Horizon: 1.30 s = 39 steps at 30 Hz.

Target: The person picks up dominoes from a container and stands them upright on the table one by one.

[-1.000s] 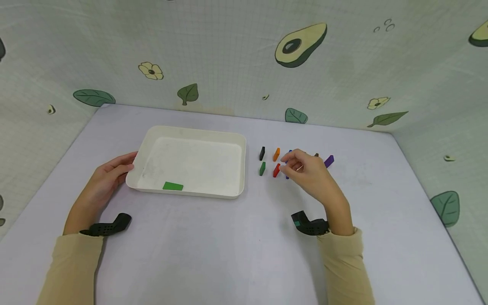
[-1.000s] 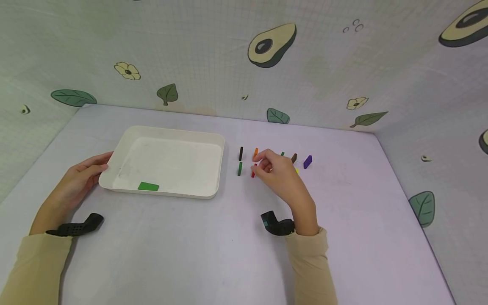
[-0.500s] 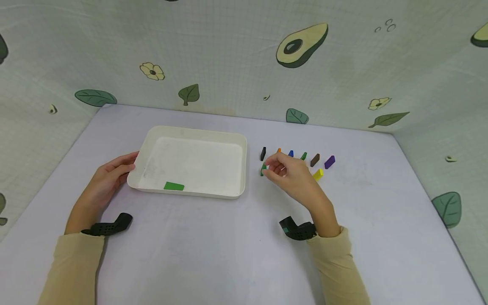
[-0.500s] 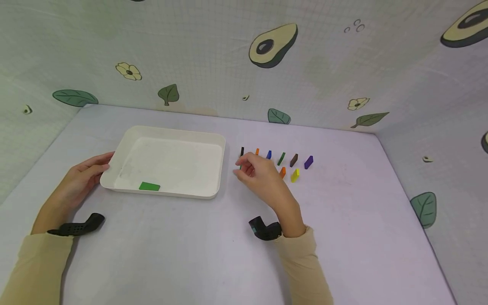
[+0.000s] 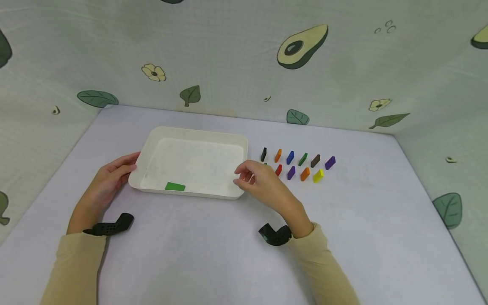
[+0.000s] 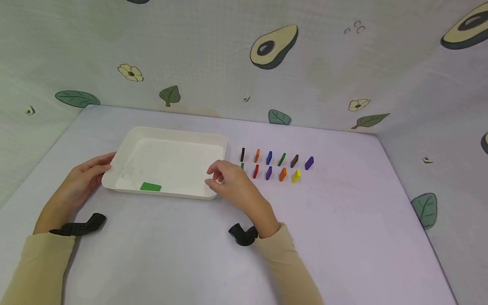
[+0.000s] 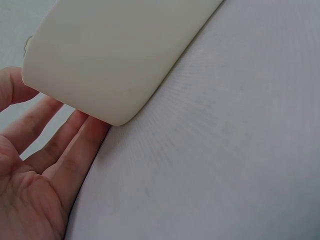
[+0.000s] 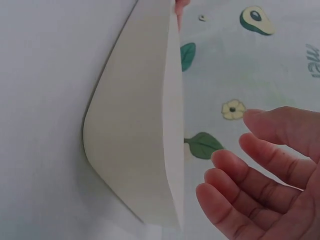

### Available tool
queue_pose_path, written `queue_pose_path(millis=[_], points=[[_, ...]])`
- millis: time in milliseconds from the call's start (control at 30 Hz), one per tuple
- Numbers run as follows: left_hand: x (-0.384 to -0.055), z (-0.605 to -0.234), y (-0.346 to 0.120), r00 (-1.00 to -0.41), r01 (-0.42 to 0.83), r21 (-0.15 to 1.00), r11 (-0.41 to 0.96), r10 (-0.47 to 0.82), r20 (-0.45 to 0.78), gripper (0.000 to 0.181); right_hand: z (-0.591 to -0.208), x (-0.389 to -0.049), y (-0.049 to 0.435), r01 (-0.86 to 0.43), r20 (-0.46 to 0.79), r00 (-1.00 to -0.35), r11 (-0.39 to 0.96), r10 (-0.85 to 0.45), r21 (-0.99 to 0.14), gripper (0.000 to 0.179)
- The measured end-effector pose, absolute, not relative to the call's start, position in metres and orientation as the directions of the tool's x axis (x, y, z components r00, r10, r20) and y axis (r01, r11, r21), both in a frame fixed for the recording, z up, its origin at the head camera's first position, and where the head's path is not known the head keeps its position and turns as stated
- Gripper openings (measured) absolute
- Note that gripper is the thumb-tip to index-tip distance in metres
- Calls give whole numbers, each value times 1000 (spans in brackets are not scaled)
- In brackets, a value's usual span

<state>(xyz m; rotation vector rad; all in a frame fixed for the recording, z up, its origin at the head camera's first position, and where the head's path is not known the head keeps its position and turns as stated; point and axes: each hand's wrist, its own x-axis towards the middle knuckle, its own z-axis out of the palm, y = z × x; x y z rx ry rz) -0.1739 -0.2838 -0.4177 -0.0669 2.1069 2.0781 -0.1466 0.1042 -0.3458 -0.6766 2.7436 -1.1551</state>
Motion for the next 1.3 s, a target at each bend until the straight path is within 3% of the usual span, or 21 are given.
queue_pose_path(millis=[600,1300], points=[[-174,-419,-284,-983,-162,987,14,88,-163,56,-360,-159,52,-405,105,-846,503,-522,-763,19],[-173,-419,-284,-986,-132,991,-13,109,-130,51,-378,-175,7,-258,-53,-870,543,-491,-799,18]])
